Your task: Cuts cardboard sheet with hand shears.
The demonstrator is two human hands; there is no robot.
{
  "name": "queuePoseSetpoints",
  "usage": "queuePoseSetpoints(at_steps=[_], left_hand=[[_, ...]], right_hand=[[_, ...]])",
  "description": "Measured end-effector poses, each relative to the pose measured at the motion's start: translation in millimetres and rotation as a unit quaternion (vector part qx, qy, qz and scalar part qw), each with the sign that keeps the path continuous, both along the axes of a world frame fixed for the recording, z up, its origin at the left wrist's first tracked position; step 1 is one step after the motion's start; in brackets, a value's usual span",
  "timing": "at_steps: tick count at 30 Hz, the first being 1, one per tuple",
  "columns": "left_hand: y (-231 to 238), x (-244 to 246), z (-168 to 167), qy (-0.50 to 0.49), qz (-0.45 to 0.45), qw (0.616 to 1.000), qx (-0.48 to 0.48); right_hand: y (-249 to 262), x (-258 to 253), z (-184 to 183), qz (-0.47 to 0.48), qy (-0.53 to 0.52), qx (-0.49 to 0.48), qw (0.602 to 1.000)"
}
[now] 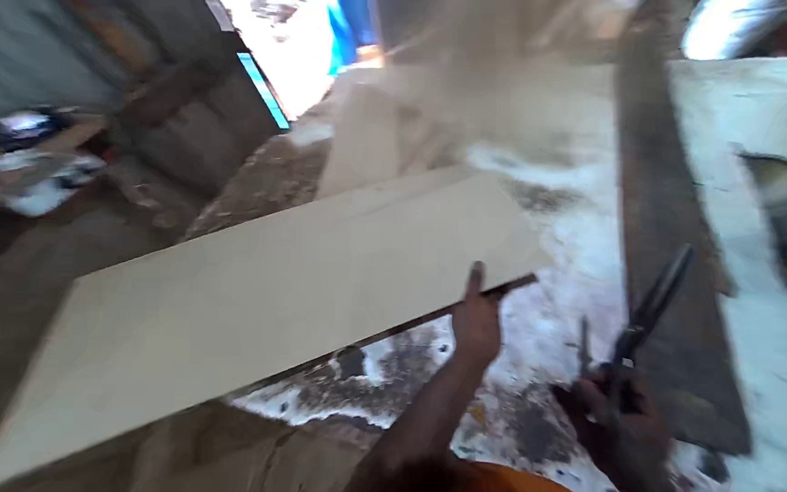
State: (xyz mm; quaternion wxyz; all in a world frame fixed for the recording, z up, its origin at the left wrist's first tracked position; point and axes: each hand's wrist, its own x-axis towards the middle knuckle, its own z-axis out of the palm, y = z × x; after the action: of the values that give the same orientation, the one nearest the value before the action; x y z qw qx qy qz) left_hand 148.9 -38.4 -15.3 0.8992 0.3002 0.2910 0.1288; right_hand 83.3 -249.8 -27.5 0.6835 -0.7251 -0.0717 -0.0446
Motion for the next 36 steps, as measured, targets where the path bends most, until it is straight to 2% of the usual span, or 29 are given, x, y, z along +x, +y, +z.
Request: queuePoseSetpoints(at_steps=[3,7,10,14,19,29,36], left_hand=[[-2,1,0,0.011,0.006,1.0,-0.002],[-11,-42,1,0.013,-0.018,0.999,-0.037],[-17,-68,-2,-0.04,-0.051,0.997,-0.049],[-21,-66,-12,-0.081,-0.05,0.994,-0.044],[-28,-60,-5,-0.037,-0.052,0.998,0.02],[-25,-64,-6,-0.028,-0.065,0.994,0.078],[-21,-68,-1,0.022,-0.104,0.973,0.207]], right_hand=[[-9,-6,11,0.012,-0.011,0.003,1.0],[-43,-32,38,0.074,0.102,-0.004,0.992],[-70,-52,51,0.156,0.227,0.001,0.961],[-95,-71,51,0.256,0.344,-0.013,0.903],[-75,-58,53,0.298,0.303,-0.124,0.897],[-16,-14,58,0.282,0.331,-0.131,0.891],[-5,-3,64,0.318,0.33,-0.161,0.874]])
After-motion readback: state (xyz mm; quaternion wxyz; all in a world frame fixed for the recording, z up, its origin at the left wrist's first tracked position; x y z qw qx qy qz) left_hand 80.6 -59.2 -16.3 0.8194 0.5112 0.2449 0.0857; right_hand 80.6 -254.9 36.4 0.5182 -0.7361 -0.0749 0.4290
